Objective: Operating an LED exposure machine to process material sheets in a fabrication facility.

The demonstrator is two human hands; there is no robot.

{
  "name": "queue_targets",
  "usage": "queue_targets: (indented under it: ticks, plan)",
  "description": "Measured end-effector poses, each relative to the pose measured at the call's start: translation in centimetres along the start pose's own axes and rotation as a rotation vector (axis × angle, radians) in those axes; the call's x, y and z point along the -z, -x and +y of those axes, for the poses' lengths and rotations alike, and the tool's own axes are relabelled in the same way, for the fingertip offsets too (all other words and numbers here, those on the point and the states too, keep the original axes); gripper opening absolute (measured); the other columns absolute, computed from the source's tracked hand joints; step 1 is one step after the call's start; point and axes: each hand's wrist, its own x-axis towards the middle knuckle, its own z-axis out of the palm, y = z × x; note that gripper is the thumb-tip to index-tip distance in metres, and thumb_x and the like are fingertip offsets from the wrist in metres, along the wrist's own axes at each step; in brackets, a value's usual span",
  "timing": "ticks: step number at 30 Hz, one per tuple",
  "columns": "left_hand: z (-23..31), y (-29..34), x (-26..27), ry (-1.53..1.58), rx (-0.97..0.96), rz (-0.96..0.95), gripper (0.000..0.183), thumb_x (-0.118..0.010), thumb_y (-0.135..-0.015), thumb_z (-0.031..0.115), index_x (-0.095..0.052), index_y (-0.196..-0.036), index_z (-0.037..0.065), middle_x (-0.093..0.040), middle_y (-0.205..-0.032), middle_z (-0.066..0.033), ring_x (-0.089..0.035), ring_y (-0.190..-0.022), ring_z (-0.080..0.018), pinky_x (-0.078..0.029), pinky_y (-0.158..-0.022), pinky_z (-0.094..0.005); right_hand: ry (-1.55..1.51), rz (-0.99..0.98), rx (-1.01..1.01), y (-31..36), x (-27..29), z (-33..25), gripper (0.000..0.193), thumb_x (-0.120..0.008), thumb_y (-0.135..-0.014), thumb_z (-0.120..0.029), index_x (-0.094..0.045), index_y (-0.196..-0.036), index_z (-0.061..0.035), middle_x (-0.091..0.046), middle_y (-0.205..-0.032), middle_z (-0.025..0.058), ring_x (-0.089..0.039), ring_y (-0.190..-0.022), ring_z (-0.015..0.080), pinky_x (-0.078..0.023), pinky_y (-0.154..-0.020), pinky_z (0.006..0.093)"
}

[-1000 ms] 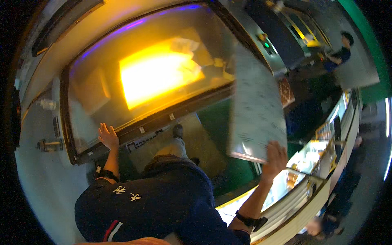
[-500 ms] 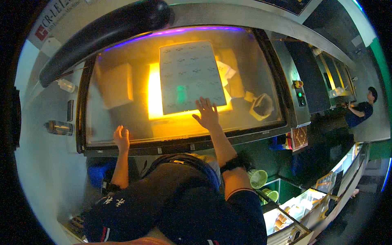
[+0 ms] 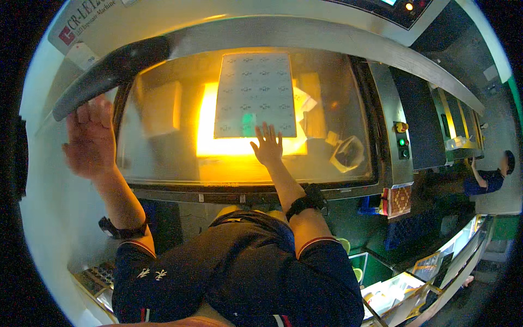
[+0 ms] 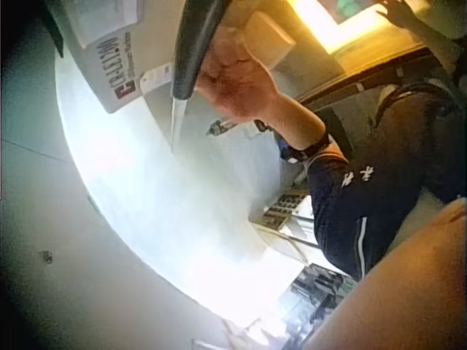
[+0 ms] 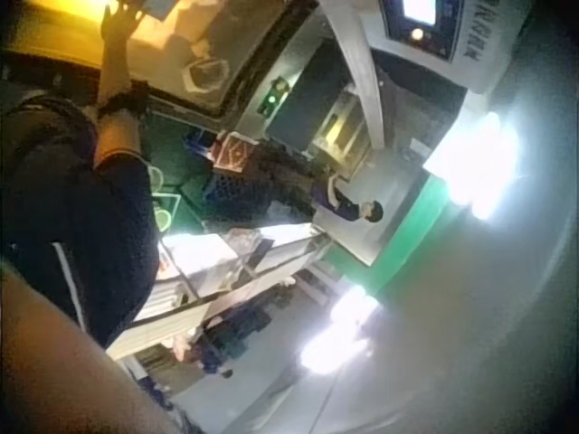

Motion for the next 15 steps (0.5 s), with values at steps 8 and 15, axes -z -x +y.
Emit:
queue_targets:
  ticks: [8,15]
  plan:
    - [-1.4,-1.2,-2.7,0.655,-0.142,0.222,0.026,-0.072,-0.082,0.022,-0.05,-0.072,0.01,-0.055,-0.085,-0.0042,-0.051,-0.1,-0.0194,-0.026,-0.114,-0.0472,0.03,0.089,-0.012,0.8,0.5,-1.3,0.078,-0.042,-0.095,-0.057,-0.015,-0.155,-0.0165,-0.016,-0.16,0.0142,-0.014,-0.148,0.0331,-0.012,-0.117,0.0578]
    - [-5.8,13.2,-6.8,0.827,-0.179,0.35,0.052,-0.06,-0.092,0.05,-0.038,-0.057,0.019,-0.035,-0.047,0.0068,-0.034,-0.043,-0.0089,-0.036,-0.062,-0.0301,-1.278,-0.573,0.847,14.4,18.1,-4.3,0.044,-0.055,-0.097,-0.038,-0.059,-0.13,-0.01,-0.059,-0.13,0.0167,-0.058,-0.118,0.0345,-0.044,-0.102,0.0425]
